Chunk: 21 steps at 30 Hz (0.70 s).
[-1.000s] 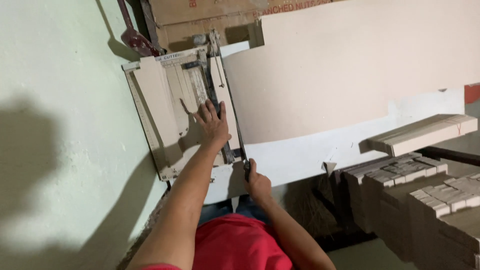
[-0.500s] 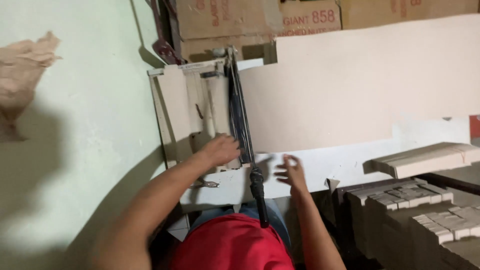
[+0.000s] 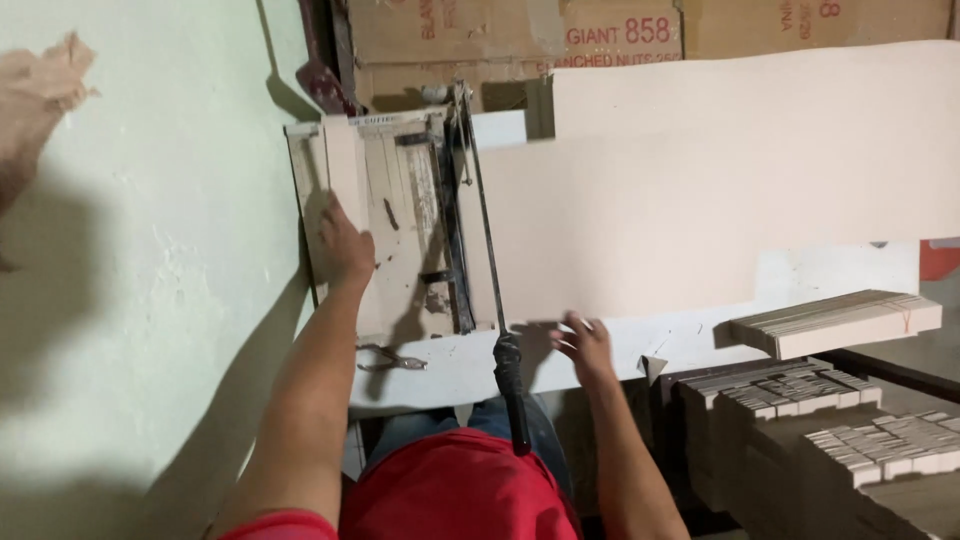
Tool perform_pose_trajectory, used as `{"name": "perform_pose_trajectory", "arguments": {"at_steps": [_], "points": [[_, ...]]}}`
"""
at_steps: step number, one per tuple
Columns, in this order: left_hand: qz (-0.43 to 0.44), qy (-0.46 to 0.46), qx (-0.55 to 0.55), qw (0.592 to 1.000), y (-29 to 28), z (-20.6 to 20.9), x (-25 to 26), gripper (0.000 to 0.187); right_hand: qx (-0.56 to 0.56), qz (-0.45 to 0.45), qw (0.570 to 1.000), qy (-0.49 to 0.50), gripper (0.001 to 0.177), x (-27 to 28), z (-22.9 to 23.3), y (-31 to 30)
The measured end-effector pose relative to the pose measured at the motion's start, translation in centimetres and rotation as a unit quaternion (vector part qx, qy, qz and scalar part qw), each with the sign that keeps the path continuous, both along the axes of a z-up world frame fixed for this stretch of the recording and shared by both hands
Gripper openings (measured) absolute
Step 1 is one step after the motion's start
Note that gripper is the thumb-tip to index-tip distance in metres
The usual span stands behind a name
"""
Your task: The person operates a manual paper cutter to trim large sheets of paper. They align the paper against the guide, pull down the cutting lever to slice the sheet, and then remove the cut pieces. The process is repeated multiple times.
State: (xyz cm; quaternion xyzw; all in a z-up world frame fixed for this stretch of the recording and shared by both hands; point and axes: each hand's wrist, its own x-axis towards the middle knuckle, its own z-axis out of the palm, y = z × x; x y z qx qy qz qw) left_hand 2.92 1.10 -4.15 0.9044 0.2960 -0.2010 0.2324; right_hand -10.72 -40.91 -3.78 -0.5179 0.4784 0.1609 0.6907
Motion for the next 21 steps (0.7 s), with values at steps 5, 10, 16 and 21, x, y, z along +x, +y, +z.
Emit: {"name": "perform_pose_trajectory", "arguments": {"at_steps": [5, 10, 16, 21], "points": [[0.025, -0.053, -0.008, 0.998, -2.7, 7.0, 0.7, 0.086, -0.069, 0.097, 0.992, -0.038, 0.041, 3.2, 0.7, 2.8], [-0.207, -0.094, 0.059, 0.972, -9.1, 9.5, 0.6, 0.093, -0.074, 0.124, 0.989, -0.031, 0.041, 3.5, -0.8, 2.2], [-0.341, 0.108, 0.032, 0.933, -15.0, -0.7, -1.1, 0.126, -0.124, 0.332, 0.933, 0.058, 0.041, 4.3, -0.6, 1.9], [-0.352, 0.183, 0.076, 0.915, -15.6, 0.5, -0.2, 0.127, -0.257, 0.576, 0.776, 0.005, 0.047, 3.9, 18.1, 9.7]]}}
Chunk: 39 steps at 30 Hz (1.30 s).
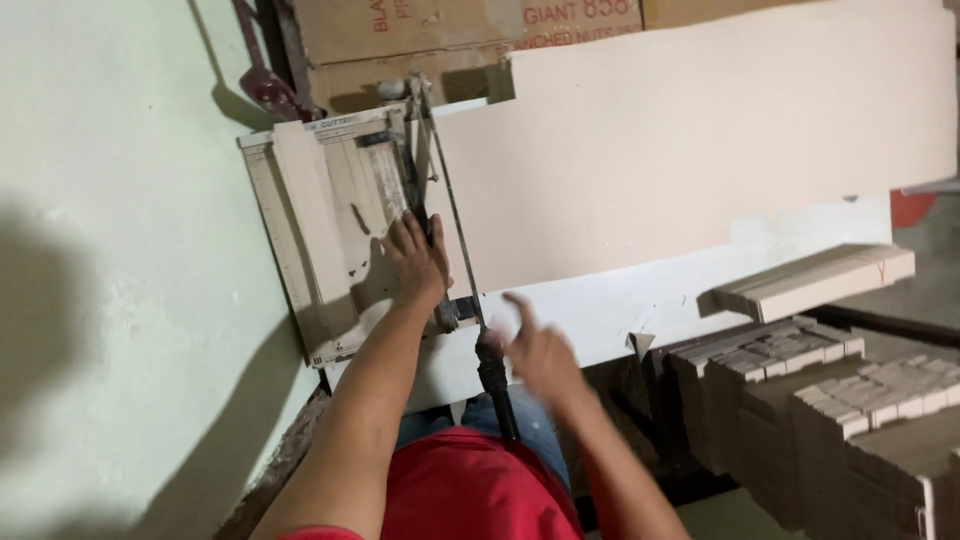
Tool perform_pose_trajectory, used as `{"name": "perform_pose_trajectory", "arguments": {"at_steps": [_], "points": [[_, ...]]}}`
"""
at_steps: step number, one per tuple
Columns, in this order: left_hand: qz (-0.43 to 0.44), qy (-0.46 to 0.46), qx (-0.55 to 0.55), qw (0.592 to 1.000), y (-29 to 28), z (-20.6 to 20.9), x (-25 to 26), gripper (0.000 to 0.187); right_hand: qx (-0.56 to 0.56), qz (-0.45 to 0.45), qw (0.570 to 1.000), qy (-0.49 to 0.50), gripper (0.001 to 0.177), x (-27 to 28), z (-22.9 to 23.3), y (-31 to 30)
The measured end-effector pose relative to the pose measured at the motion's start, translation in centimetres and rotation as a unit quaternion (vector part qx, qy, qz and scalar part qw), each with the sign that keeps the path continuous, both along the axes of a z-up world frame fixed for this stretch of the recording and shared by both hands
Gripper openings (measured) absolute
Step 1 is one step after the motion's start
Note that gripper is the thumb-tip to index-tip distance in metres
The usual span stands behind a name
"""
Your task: The person operates a manual paper cutter to trim large sheets of paper. They align the paper against the guide, pull down the cutting lever to slice the sheet, and then remove the cut pieces. The process is repeated multiple times.
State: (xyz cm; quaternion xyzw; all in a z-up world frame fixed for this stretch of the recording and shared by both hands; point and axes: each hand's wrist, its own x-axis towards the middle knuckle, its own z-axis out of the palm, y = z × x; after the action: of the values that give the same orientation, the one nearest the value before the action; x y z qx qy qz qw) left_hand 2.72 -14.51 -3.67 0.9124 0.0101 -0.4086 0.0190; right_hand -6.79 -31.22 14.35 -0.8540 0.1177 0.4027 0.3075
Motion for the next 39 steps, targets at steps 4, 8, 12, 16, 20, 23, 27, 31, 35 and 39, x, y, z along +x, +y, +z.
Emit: {"name": "perform_pose_trajectory", "arguments": {"at_steps": [4, 8, 12, 16, 20, 23, 27, 31, 35, 39], "points": [[-0.056, 0.04, 0.063, 0.996, -0.1, -0.2, 0.2, 0.119, -0.104, 0.141, 0.982, 0.074, 0.106, -4.1, 2.1, 4.2], [-0.026, 0.045, 0.0, 0.999, -0.2, 3.8, 0.7, 0.116, -0.095, 0.11, 0.984, -0.1, 0.091, -12.1, -13.1, 2.4], [0.001, -0.014, -0.032, 0.999, 0.0, 0.2, -0.8, 0.117, -0.116, 0.117, 0.976, -0.143, 0.081, -12.2, -14.9, 1.9], [-0.071, -0.055, -0.019, 0.996, -0.1, 5.9, 0.0, 0.094, -0.01, 0.026, 0.997, -0.077, 0.09, -6.8, -3.1, 2.4], [-0.3, -0.128, -0.103, 0.94, 0.8, 9.7, -0.9, 0.036, 0.092, -0.039, 0.994, 0.052, 0.1, -2.4, 7.2, 0.1], [-0.411, -0.309, -0.222, 0.828, 3.5, -3.2, -6.0, 0.041, 0.102, -0.212, 0.968, 0.09, 0.073, -2.2, -2.1, -3.7], [-0.438, -0.475, -0.094, 0.757, 9.5, -4.2, -9.7, 0.019, 0.154, -0.402, 0.903, 0.006, 0.063, -4.1, -16.3, -13.0], [-0.419, -0.23, -0.115, 0.871, 15.4, -0.6, -7.8, 0.008, 0.173, -0.528, 0.83, -0.04, 0.072, -0.8, -13.8, -14.1], [-0.382, -0.167, 0.015, 0.909, 18.7, 0.6, -6.4, 0.035, 0.213, -0.609, 0.762, -0.053, 0.088, 0.8, -14.6, -15.1], [-0.085, -0.177, -0.018, 0.98, 16.4, 6.6, -4.9, 0.072, 0.279, -0.638, 0.716, -0.051, 0.08, 2.7, -18.9, -19.7]]}}
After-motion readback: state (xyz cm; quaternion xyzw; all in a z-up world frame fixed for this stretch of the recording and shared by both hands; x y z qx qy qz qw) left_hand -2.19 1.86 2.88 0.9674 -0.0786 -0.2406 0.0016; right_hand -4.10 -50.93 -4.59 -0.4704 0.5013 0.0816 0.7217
